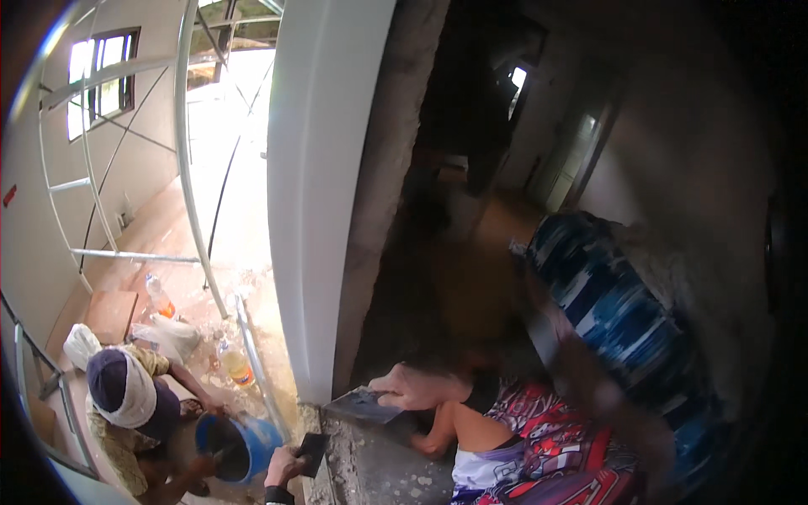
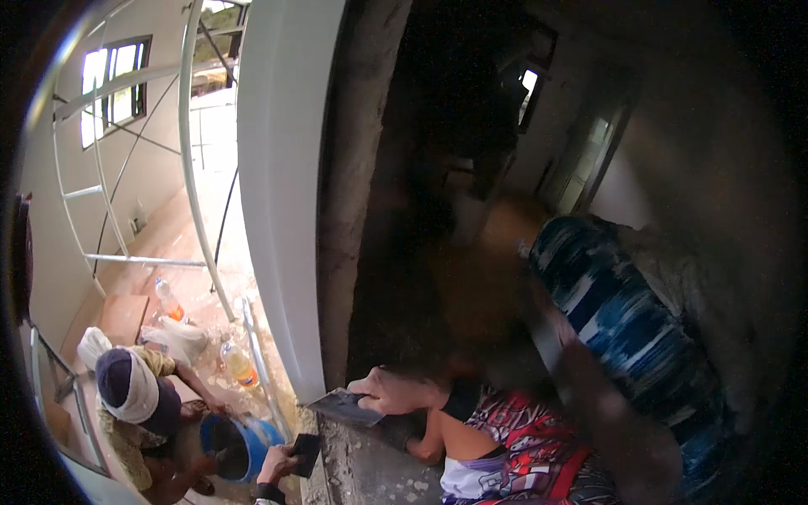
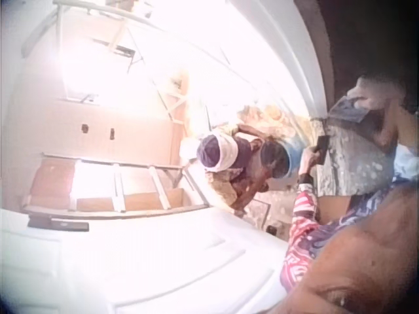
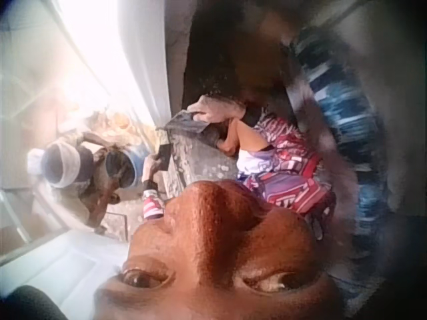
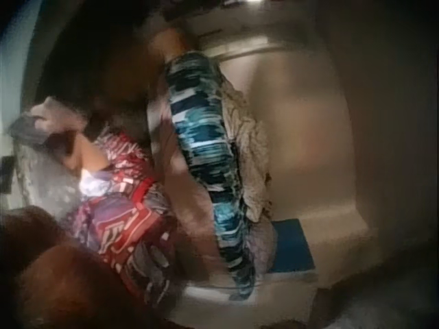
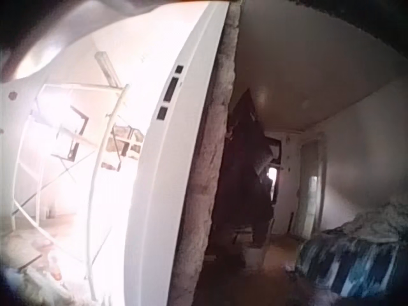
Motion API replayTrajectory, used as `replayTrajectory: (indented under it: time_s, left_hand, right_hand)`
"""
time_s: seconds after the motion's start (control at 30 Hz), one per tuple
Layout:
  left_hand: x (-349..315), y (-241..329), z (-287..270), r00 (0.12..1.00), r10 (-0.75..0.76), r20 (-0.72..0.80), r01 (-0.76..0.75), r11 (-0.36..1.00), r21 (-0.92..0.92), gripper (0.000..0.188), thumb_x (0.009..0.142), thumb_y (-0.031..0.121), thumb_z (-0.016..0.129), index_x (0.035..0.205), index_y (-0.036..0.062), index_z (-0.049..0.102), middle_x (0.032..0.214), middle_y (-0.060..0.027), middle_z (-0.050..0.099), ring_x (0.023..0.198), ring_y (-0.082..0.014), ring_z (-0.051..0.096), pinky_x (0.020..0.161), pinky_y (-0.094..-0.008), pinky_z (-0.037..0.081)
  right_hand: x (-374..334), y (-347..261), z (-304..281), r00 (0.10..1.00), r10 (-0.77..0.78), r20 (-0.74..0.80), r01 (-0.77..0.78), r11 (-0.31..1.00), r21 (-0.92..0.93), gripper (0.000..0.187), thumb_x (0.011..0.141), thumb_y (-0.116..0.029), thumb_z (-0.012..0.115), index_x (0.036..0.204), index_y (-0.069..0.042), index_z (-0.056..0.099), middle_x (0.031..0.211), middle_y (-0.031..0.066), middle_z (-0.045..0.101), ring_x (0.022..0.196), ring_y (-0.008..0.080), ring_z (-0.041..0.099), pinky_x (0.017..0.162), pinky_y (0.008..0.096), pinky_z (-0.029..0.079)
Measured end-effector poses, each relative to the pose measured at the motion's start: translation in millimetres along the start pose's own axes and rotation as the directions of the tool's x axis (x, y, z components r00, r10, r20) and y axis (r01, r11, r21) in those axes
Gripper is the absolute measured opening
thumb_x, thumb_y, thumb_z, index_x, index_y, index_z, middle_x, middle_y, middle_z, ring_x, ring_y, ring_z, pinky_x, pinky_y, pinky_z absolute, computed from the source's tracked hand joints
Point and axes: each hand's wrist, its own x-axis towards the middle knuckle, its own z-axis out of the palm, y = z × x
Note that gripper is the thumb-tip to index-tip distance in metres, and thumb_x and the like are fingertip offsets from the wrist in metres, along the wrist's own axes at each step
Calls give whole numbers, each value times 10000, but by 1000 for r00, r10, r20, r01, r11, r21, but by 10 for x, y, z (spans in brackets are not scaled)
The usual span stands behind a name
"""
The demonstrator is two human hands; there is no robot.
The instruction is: The person scoops plaster onto scrapers and applies it to the doorway frame, smoothing the mixture along the wall edge.
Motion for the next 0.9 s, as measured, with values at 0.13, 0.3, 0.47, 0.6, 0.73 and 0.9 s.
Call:
replayTrajectory:
  time_s: [0.13, 0.3, 0.47, 0.6, 0.73, 0.9]
  left_hand:
    - [-255, 29, -85, 994, -63, 94, 82, 973, -214, 380, 775, 334, 735, 1020, 43, 742, 669, -52, 696, 600, -109, 632, 586, -302, 507]
    - [-75, -96, 34, 992, 115, 47, -102, 970, -221, 338, 826, 240, 718, 1004, -48, 708, 725, -37, 682, 659, -89, 627, 597, -299, 513]
    - [-57, -33, -24, 997, 30, 68, -12, 969, -247, 393, 784, 279, 730, 1067, 7, 719, 773, -97, 709, 674, -136, 664, 627, -299, 520]
    - [-103, -127, 50, 997, -29, 65, 44, 970, -240, 404, 740, 368, 735, 996, 55, 744, 693, -122, 684, 625, -163, 670, 610, -317, 517]
    - [96, -689, 424, 994, 113, 4, -111, 980, -166, 391, 734, 391, 743, 982, 89, 751, 792, -134, 718, 713, -259, 697, 688, -354, 538]
    - [59, -660, 331, 961, 274, -42, -270, 960, 73, 136, 721, 233, 690, 700, 98, 690, 679, -102, 656, 635, -287, 628, 585, -413, 469]
  right_hand:
    - [59, 102, 29, 998, -42, 46, 38, 995, 87, 134, 872, -101, 578, 918, 24, 566, 697, 257, 552, 602, 350, 559, 603, 441, 428]
    - [77, 134, 53, 993, -96, 65, 94, 995, 40, 164, 914, -163, 586, 935, -2, 563, 697, 209, 553, 622, 353, 534, 614, 426, 425]
    - [31, 71, 17, 993, -60, 104, 57, 998, 26, 169, 917, -161, 573, 956, 4, 568, 736, 213, 581, 661, 378, 561, 635, 432, 435]
    - [-13, 47, 66, 991, -63, 118, 58, 997, 51, 169, 919, -159, 573, 960, 5, 570, 752, 215, 588, 671, 378, 573, 649, 433, 442]
    - [12, 85, 107, 986, -77, 148, 61, 992, 108, 163, 889, -96, 575, 1007, 12, 605, 785, 250, 617, 651, 342, 602, 652, 386, 486]
    - [191, -26, 87, 995, -54, 81, 53, 998, 19, 178, 861, -146, 610, 952, 6, 629, 790, 238, 602, 705, 375, 642, 623, 416, 490]
